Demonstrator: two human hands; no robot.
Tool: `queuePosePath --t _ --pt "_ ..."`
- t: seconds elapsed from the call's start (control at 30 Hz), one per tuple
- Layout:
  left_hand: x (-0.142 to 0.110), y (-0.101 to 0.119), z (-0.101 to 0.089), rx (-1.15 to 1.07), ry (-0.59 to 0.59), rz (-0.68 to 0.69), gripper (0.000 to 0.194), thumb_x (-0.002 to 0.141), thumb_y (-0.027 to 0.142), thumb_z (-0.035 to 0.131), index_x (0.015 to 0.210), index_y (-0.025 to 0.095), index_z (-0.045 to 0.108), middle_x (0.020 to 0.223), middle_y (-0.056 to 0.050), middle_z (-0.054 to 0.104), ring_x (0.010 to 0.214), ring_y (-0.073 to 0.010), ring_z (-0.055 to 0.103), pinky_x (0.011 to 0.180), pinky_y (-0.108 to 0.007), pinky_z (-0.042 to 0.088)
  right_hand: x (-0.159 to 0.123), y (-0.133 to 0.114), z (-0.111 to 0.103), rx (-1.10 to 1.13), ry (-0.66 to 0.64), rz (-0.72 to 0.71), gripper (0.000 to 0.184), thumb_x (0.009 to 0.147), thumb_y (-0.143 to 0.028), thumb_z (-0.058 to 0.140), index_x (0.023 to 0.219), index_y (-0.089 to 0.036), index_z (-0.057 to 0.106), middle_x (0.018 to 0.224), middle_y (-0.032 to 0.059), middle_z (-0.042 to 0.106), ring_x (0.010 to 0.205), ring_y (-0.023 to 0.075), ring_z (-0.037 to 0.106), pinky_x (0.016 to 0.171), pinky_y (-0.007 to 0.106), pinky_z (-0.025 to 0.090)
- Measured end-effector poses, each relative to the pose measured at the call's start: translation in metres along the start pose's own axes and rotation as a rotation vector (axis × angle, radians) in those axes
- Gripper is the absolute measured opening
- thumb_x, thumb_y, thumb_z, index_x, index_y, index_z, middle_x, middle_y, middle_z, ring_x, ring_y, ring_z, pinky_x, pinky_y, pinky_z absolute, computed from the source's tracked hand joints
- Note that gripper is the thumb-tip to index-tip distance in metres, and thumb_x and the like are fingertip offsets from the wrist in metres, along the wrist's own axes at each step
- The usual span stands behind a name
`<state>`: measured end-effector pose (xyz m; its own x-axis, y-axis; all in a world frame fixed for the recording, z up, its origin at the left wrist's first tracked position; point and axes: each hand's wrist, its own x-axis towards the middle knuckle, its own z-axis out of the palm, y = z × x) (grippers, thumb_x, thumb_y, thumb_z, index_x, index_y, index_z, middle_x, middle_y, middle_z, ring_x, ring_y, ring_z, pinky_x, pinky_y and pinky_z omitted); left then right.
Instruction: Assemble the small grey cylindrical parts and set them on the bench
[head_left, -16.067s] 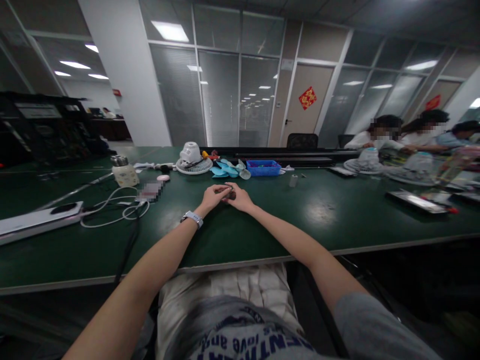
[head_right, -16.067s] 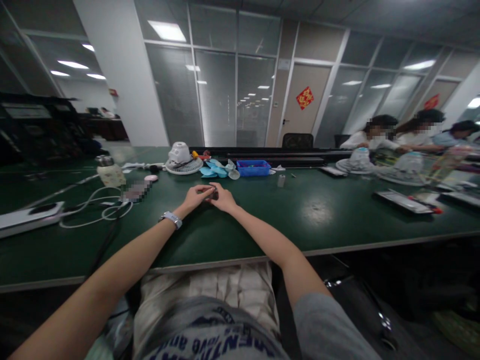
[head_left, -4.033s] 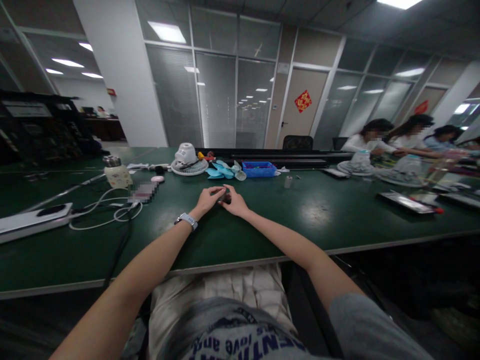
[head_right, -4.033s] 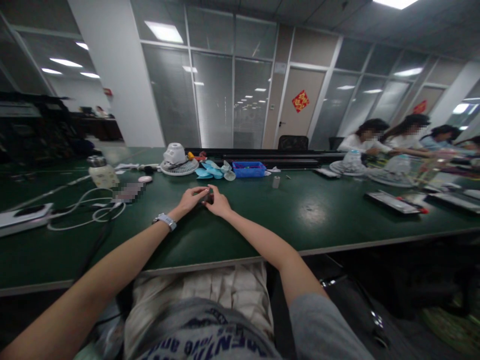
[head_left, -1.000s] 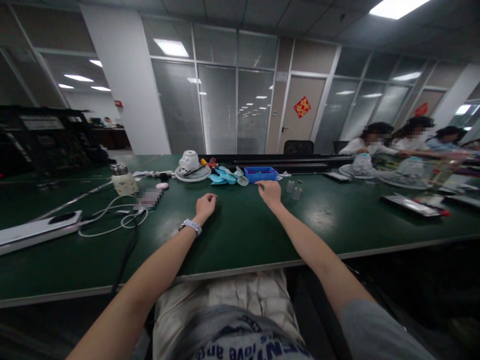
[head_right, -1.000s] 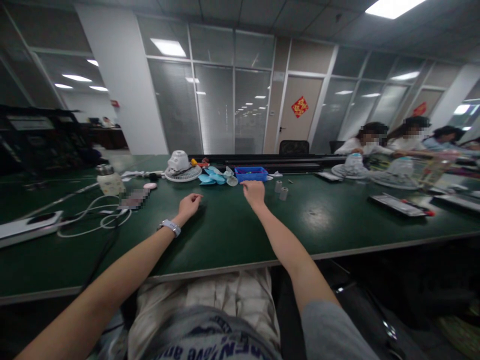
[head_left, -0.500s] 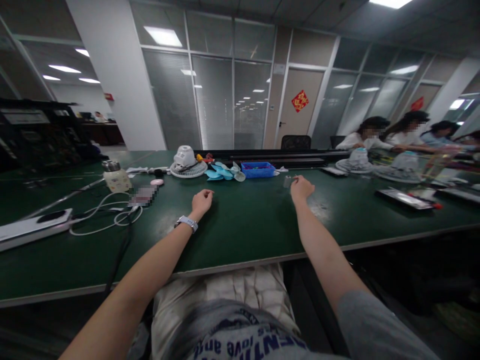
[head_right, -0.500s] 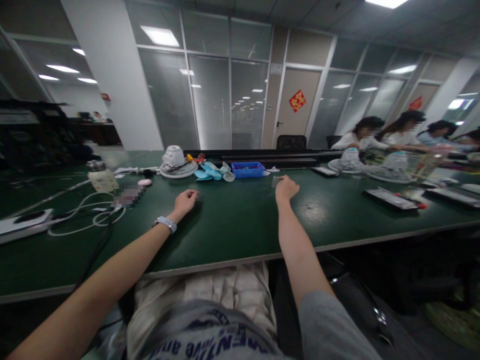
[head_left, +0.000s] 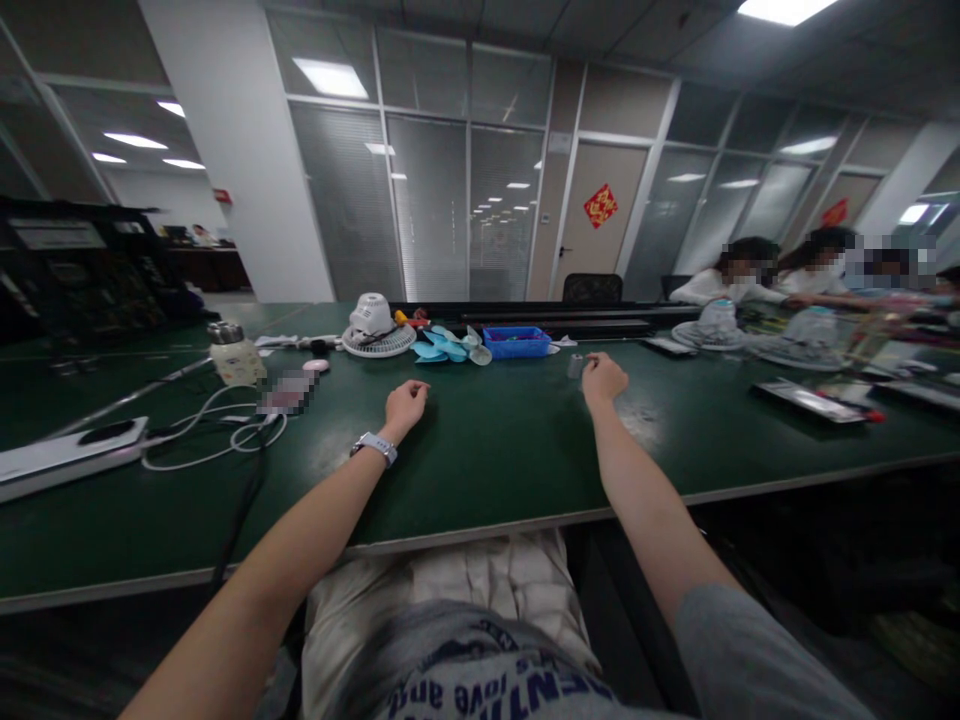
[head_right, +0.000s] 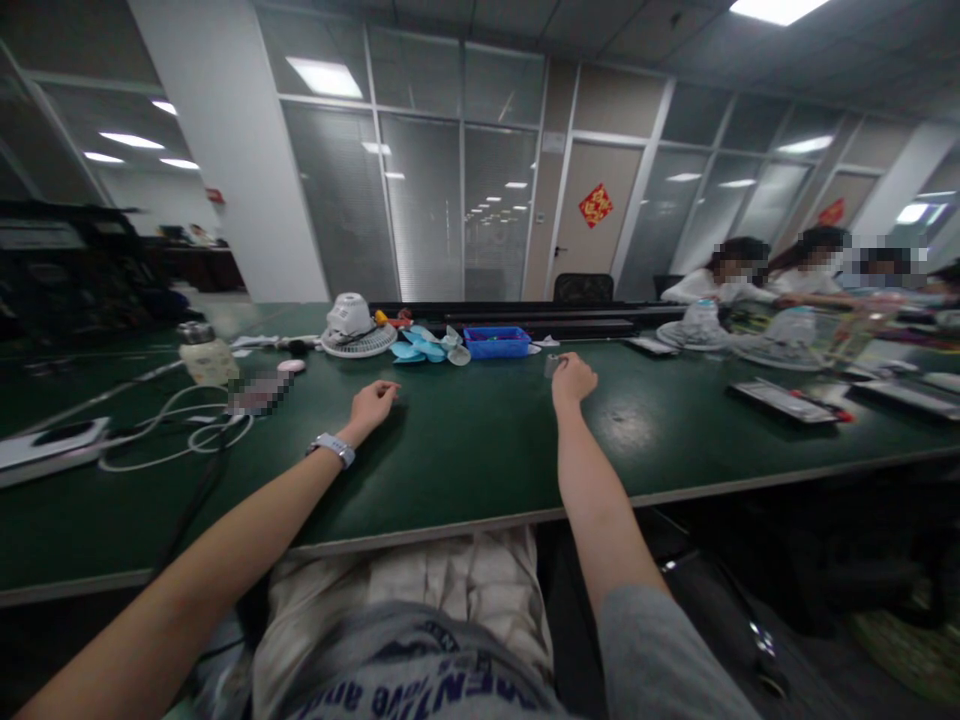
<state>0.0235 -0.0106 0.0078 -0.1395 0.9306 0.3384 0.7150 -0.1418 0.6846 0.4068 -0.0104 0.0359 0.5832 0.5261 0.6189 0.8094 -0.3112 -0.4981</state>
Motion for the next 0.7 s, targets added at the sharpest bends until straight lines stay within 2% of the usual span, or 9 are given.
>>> queuePosePath --t 0.4,0.7 --pt "0.0017 -0.0033 0.0018 -0.004 -0.01 0.007 0.029 0.089 0.032 0.048 0.105 0.021 0.07 0.097 -0.006 0.073 0.089 -0.0187 0.066 0.08 -0.027 0.048 -0.0011 -0.0024 -0.0029 -0.038 -0.069 0.027 0.026 0.089 -0.019 0.049 0.105 -0.022 0.07 0.095 0.0127 0.07 0.093 0.0245 0.064 0.081 0.035 0.041" --pt "0.0015 -0.0021 0.002 0.002 -0.013 0.013 0.028 0.089 0.03 0.049 0.104 0.021 0.069 0.098 -0.006 0.073 0.091 -0.0187 0.066 0.082 -0.027 0.047 -0.001 0.0008 0.0051 0.011 -0.079 0.054 0.029 0.089 -0.021 0.047 0.107 -0.023 0.069 0.103 0.0116 0.068 0.097 0.0242 0.063 0.083 0.035 0.044"
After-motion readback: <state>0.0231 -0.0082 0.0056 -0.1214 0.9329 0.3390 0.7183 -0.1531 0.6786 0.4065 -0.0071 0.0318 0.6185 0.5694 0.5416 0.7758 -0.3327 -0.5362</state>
